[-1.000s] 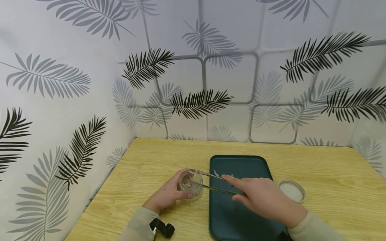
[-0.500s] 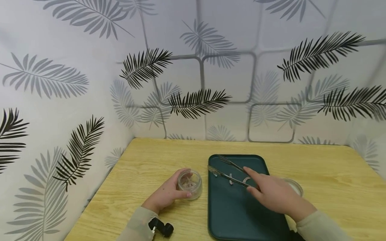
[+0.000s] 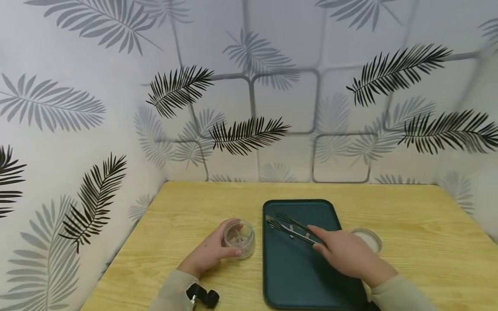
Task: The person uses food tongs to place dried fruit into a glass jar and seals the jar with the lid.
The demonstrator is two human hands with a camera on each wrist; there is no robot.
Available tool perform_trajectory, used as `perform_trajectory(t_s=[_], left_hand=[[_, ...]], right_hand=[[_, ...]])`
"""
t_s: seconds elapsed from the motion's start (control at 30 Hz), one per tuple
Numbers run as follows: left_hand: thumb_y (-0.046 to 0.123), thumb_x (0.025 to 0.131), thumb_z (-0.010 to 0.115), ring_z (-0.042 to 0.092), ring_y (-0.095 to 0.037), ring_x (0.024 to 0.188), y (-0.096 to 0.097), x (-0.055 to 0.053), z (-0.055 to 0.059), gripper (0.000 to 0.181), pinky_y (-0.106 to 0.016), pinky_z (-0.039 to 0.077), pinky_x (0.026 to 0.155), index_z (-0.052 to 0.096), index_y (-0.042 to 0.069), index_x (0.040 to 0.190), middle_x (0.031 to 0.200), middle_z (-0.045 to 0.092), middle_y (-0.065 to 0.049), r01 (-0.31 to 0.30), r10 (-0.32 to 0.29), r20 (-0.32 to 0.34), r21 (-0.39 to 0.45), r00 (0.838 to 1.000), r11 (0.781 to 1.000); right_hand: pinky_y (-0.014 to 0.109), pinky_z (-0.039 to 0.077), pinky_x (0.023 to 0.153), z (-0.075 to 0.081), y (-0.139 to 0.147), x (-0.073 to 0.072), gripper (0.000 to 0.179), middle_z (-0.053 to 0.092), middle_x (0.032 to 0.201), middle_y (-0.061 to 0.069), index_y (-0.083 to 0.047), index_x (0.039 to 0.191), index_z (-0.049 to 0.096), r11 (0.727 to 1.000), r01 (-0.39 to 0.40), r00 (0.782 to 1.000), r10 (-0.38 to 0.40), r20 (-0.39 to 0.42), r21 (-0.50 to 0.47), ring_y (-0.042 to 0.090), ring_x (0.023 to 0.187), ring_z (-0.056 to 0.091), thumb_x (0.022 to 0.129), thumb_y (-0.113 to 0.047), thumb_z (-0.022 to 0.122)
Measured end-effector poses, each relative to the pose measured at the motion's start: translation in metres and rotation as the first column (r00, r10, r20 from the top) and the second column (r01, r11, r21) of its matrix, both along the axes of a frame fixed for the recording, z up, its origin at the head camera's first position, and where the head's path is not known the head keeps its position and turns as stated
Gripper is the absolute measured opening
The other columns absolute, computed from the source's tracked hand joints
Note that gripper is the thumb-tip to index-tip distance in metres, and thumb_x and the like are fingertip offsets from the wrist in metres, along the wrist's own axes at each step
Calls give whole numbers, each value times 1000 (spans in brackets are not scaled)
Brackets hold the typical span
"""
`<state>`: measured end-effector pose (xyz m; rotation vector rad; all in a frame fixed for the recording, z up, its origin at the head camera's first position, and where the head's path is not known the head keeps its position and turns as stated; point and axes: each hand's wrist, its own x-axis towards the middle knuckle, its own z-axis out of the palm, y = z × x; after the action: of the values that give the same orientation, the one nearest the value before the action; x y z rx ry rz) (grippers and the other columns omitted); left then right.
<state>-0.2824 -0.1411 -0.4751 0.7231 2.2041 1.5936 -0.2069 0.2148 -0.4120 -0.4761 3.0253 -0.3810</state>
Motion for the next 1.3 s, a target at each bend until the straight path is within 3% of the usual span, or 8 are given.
perform_trajectory(t_s=[0.13, 0.27, 0.5, 0.77, 1.13, 1.3], left_hand=[[27, 77, 78, 40, -20, 127, -2, 1, 0, 84, -44, 29, 103, 29, 23, 145, 142, 41, 0, -17, 17, -3, 6, 1000, 1000], [26, 77, 78, 40, -21, 128, -1, 1, 0, 84, -41, 30, 103, 29, 23, 145, 143, 40, -1, -7, 7, 10, 9, 1000, 1000], [27, 78, 77, 40, -21, 127, -4, 0, -1, 83, -36, 33, 100, 29, 23, 145, 144, 39, -2, -4, 4, 9, 7, 1000, 1000], [27, 78, 77, 39, -19, 128, -2, 2, 0, 82, -41, 30, 102, 29, 24, 145, 144, 39, 0, 4, -4, 27, 17, 1000, 1000], [29, 78, 77, 41, -18, 126, -2, 1, -1, 84, -41, 30, 102, 28, 23, 146, 142, 41, 2, -10, 10, 15, -12, 1000, 1000], [29, 77, 77, 41, -18, 126, -3, 0, -1, 86, -40, 32, 102, 27, 21, 147, 143, 41, 3, -6, 6, 5, -5, 1000, 1000]], right_hand=[[30, 36, 49, -1, -5, -5, 50, 50, 62, -15, -25, 139, 47, 999, -13, 1000, 14, -23, 33, 4, 50, 44, 92, -36, 58], [29, 34, 44, -1, -6, -6, 48, 44, 53, -12, -29, 139, 47, 998, -11, 1000, 12, -24, 61, 8, 43, 41, 92, -34, 58], [26, 29, 41, -2, -8, -6, 46, 38, 47, -11, -35, 136, 50, 997, -57, 994, 62, -95, 51, 8, 38, 33, 91, -28, 61], [25, 29, 41, 0, 0, -5, 47, 40, 48, -12, -36, 137, 47, 996, -80, 995, 78, -69, -25, 7, 38, 31, 93, -27, 59], [24, 27, 39, 10, 10, 4, 51, 37, 49, -13, -44, 139, 40, 994, -60, 991, 49, -124, -89, 5, 37, 27, 93, -31, 58], [23, 28, 39, 17, 6, 9, 48, 39, 53, -16, -46, 140, 36, 987, -93, 987, 74, -140, -132, 4, 37, 27, 94, -43, 51]])
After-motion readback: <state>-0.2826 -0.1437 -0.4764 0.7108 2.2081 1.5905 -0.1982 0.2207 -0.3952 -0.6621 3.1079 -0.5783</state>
